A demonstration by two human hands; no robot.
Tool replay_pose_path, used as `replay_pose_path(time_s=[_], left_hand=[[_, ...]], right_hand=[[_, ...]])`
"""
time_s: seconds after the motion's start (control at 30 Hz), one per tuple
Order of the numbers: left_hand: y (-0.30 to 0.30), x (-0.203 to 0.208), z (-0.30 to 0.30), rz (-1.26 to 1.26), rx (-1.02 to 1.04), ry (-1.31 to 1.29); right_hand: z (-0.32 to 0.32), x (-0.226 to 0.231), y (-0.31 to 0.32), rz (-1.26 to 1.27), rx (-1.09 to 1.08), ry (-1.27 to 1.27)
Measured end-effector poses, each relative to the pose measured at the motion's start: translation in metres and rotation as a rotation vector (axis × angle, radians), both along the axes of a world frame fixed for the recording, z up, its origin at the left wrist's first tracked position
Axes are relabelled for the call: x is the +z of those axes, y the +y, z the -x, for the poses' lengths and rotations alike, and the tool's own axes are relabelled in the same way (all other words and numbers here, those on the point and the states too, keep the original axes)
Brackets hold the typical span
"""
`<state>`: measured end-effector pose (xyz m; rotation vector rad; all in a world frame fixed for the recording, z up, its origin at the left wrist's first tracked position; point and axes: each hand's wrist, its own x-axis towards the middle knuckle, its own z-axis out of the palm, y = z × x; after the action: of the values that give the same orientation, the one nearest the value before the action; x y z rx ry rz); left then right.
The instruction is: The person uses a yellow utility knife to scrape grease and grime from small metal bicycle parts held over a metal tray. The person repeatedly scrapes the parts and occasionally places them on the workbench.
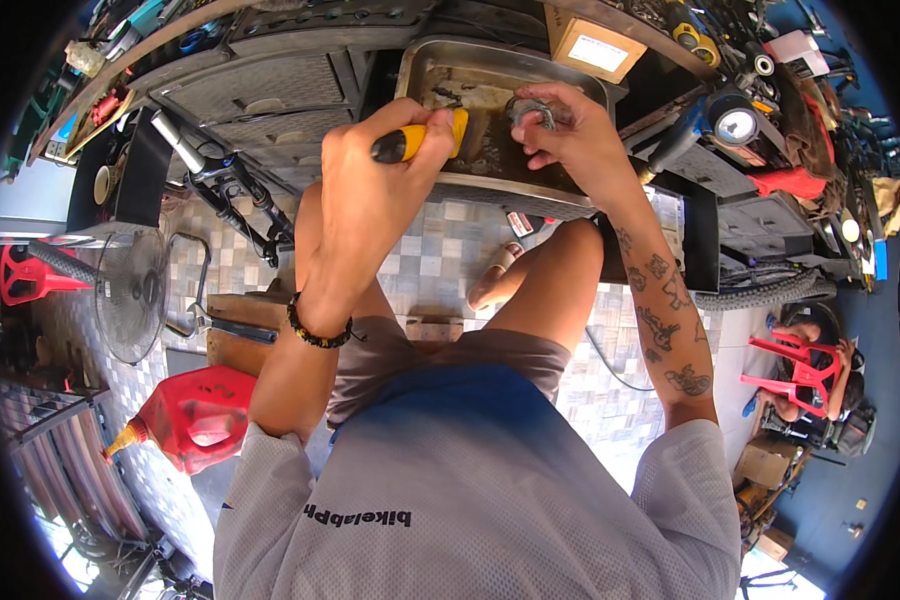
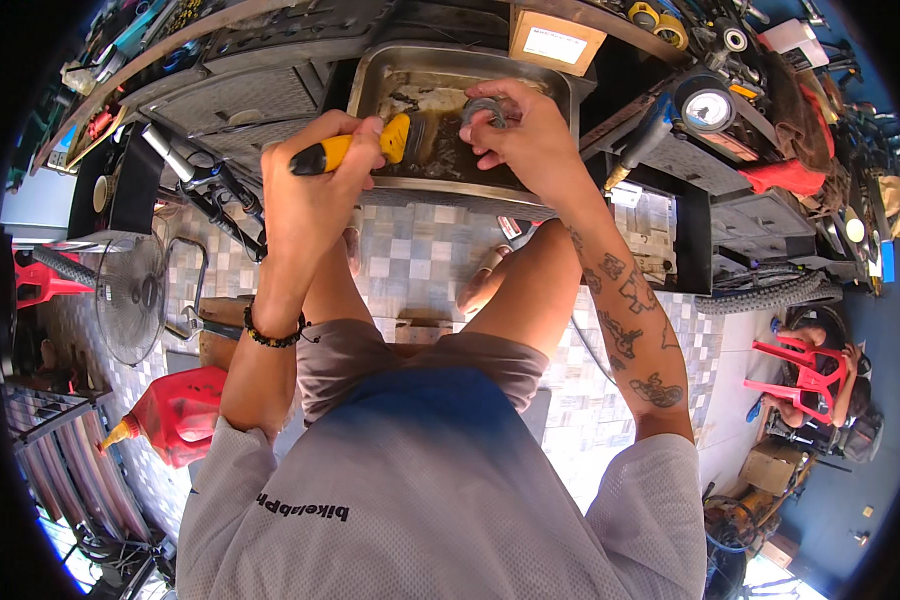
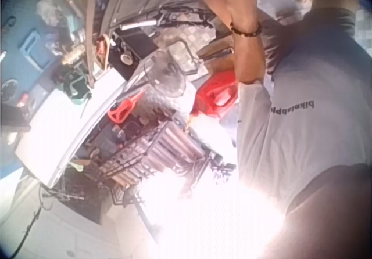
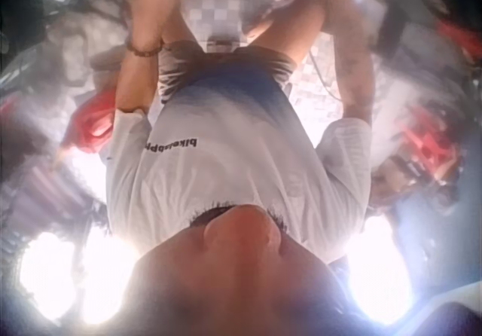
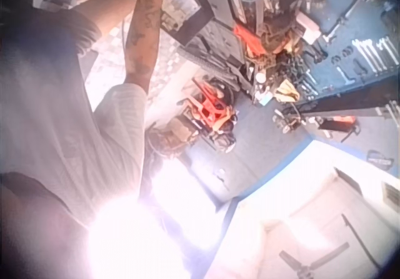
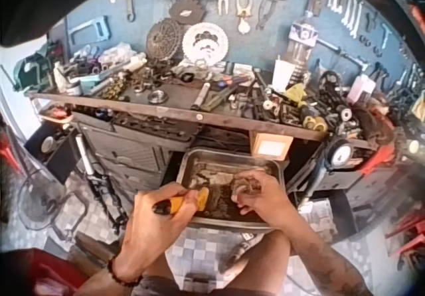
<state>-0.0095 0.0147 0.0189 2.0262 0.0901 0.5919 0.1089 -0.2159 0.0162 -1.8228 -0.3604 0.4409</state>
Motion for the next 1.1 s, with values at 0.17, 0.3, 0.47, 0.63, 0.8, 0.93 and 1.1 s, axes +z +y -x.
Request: replay_pose_path(time_s=[0.17, 0.3, 0.47, 0.63, 0.8, 0.93, 1.1], left_hand=[[-0.003, 0.001, 0.003, -0.014, -0.124, -0.172], [-0.001, 0.001, 0.005, 0.087, -0.101, -0.099], [-0.001, -0.001, 0.003, -0.06, -0.15, -0.232], [0.002, -0.004, 0.001, 0.009, -0.149, -0.21], [0.006, -0.007, 0.0, -0.057, -0.1, -0.13], [-0.001, -0.003, 0.001, -0.008, -0.029, -0.138], [-0.009, -0.001, -0.002, 0.006, -0.112, -0.22]], right_hand=[[-0.004, -0.009, -0.003, 0.027, 0.082, -0.064], [-0.005, -0.009, -0.007, 0.01, 0.122, -0.034], [-0.001, -0.009, -0.007, 0.077, 0.139, -0.026], [-0.002, -0.01, -0.007, -0.003, 0.173, 0.039], [-0.007, -0.006, -0.011, 0.021, 0.114, 0.036], [-0.007, -0.006, -0.007, 0.111, 0.086, 0.023], [0.001, -0.017, 0.0, 0.032, 0.085, -0.108]])
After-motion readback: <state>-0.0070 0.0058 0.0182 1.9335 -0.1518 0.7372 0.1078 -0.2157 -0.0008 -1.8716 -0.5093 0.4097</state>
